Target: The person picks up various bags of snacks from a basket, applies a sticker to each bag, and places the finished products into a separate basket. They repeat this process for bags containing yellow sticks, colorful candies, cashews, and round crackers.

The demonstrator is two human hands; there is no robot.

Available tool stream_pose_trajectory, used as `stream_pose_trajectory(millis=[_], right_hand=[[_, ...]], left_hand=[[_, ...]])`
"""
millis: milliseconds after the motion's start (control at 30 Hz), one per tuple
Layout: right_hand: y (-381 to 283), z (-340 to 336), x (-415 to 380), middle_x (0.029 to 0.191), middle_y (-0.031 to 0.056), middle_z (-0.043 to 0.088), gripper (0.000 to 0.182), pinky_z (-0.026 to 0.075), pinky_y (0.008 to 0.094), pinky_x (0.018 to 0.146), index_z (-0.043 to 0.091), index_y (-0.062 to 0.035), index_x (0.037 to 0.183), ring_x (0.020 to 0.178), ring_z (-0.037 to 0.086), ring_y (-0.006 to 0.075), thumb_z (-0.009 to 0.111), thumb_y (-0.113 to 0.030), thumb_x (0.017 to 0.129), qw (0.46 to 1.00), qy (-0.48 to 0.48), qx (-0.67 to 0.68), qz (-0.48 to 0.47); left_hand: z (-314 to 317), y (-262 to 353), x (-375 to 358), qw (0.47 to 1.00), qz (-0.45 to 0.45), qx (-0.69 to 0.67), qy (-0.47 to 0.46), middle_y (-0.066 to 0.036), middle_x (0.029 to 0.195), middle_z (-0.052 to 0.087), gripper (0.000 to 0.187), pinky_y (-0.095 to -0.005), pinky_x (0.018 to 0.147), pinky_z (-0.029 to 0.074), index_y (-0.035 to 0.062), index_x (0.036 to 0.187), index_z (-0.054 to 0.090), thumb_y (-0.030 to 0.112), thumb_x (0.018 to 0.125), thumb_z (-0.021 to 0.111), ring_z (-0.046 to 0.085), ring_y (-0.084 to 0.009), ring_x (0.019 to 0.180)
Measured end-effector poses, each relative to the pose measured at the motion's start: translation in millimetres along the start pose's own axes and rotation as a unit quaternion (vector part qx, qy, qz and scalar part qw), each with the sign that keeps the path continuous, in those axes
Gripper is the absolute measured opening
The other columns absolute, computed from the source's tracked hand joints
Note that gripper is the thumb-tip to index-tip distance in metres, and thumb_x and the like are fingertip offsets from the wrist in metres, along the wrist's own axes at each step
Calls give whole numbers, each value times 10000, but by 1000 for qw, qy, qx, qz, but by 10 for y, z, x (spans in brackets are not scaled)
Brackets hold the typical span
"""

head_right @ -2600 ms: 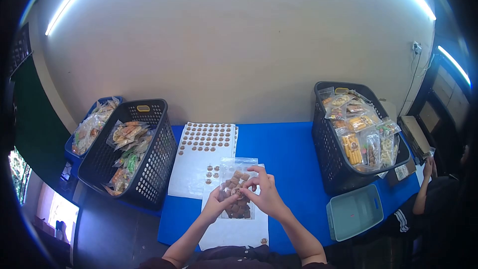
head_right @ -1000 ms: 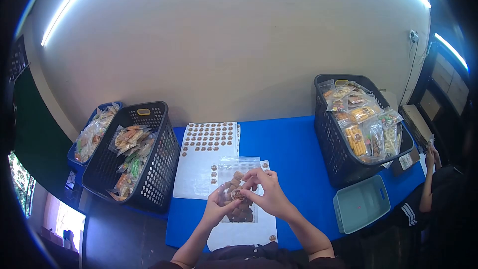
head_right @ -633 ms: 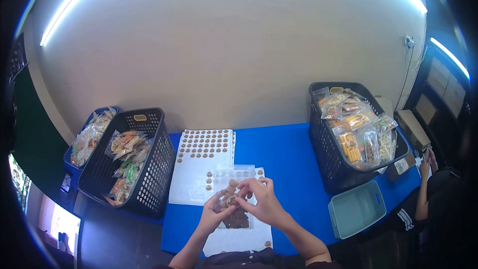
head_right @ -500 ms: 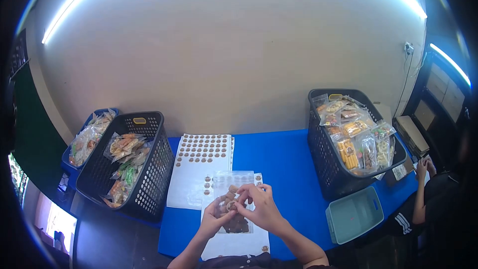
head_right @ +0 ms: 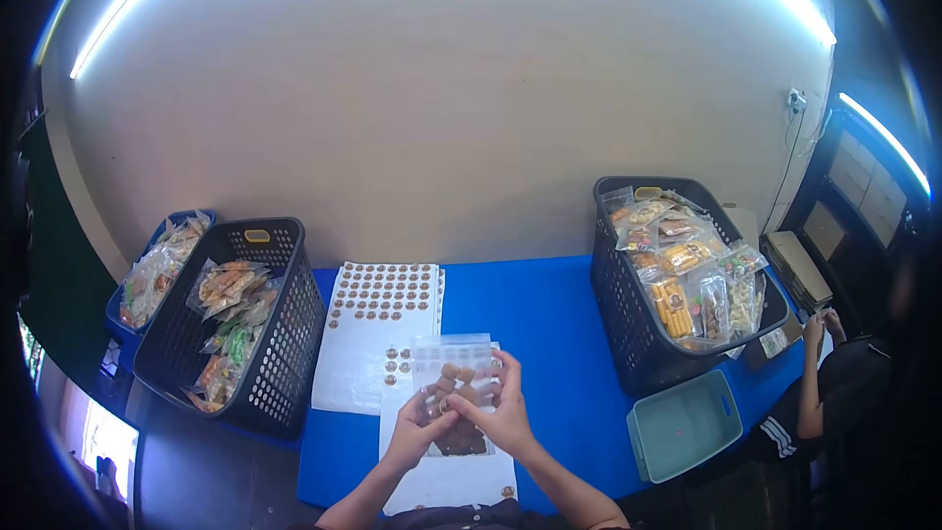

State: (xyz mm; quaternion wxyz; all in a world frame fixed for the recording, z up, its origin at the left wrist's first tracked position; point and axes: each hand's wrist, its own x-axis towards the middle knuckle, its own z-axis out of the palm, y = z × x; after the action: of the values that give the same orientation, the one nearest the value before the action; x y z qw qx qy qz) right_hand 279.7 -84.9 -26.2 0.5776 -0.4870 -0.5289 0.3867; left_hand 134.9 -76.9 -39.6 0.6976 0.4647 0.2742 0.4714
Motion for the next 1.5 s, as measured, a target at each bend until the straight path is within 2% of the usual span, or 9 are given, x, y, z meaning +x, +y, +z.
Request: stream_pose_trajectory(millis=[133, 467, 700, 833, 1133, 1233, 1333, 1433, 1500], right_hand=[[243, -22, 4, 829, 92, 588, 394, 456, 199, 632, 416, 41, 1082, 756, 568, 95, 626, -27, 756, 999, 33, 33, 2], [293, 96, -175, 705, 10, 580, 178, 434, 189, 578, 572, 8, 834, 659, 533, 49, 649, -140, 771, 996, 62, 6, 57], [90, 140, -83, 753, -7, 539, 179, 395, 179, 608, 541, 1, 843, 659, 459, 40, 624, -151, 797, 976, 63, 194, 81], [200, 199, -142, 825, 22, 538, 190, 406, 191, 648, 518, -1, 883, 723, 485, 50, 636, -108, 780, 997, 39, -32, -52], [176, 173, -275, 792, 27, 562, 89, 425, 193, 658, 546, 5, 840, 741, 534, 65, 585, -70, 810, 991, 96, 96, -7], [140, 87, -287, 858, 36, 561, 137, 437, 201, 679, 530, 7, 900, 775, 531, 69, 592, -67, 803, 970, 52, 221, 82], [90, 142, -333, 926, 53, 552, 234, 450, 221, 725, 494, 12, 980, 826, 535, 88, 605, -58, 786, 996, 0, 86, 32], [80, 186, -344, 899, 57, 543, 381, 459, 212, 658, 469, 3, 1039, 801, 542, 94, 665, -143, 747, 998, -5, 67, -1], [32, 144, -344, 936, 74, 538, 399, 467, 229, 710, 447, 14, 1063, 848, 544, 112, 653, -118, 747, 995, -35, 87, 16]], left_hand=[[16, -124, -35, 999, -37, -7, -12, -167, 1054, 535, 487, -299, 795, 482, -61, 1209, 308, 27, 805, 566, 560, -205, 940], [-117, -279, -29, 999, -30, 38, 12, -166, 1062, 523, 417, -288, 800, 473, -80, 1162, 359, 49, 819, 559, 555, -197, 942], [-101, -113, -72, 998, -12, 49, 25, -162, 1033, 546, 409, -279, 763, 483, -67, 1169, 368, 80, 833, 548, 557, -178, 933], [-79, -2, -35, 997, 33, 56, 40, -134, 1067, 535, 390, -263, 790, 465, -61, 1181, 381, 127, 865, 511, 544, -164, 948], [5, -60, -127, 999, 33, 23, 18, -109, 1100, 523, 372, -245, 826, 422, -72, 1174, 405, 145, 883, 481, 515, -133, 974], [-46, -134, -123, 998, 7, -27, 59, -106, 1093, 531, 379, -244, 818, 423, -71, 1176, 414, 154, 881, 488, 519, -133, 960], [7, -20, -146, 996, 27, 67, 60, -97, 1044, 556, 369, -229, 785, 436, -66, 1161, 441, 166, 879, 495, 531, -118, 919], [-4, 11, -141, 995, 33, 86, 48, -87, 997, 576, 354, -215, 747, 447, -61, 1134, 470, 180, 877, 504, 540, -100, 877], [5, 20, -144, 996, 30, 68, 48, -79, 983, 581, 353, -206, 727, 450, -60, 1129, 476, 188, 879, 499, 540, -88, 857]])
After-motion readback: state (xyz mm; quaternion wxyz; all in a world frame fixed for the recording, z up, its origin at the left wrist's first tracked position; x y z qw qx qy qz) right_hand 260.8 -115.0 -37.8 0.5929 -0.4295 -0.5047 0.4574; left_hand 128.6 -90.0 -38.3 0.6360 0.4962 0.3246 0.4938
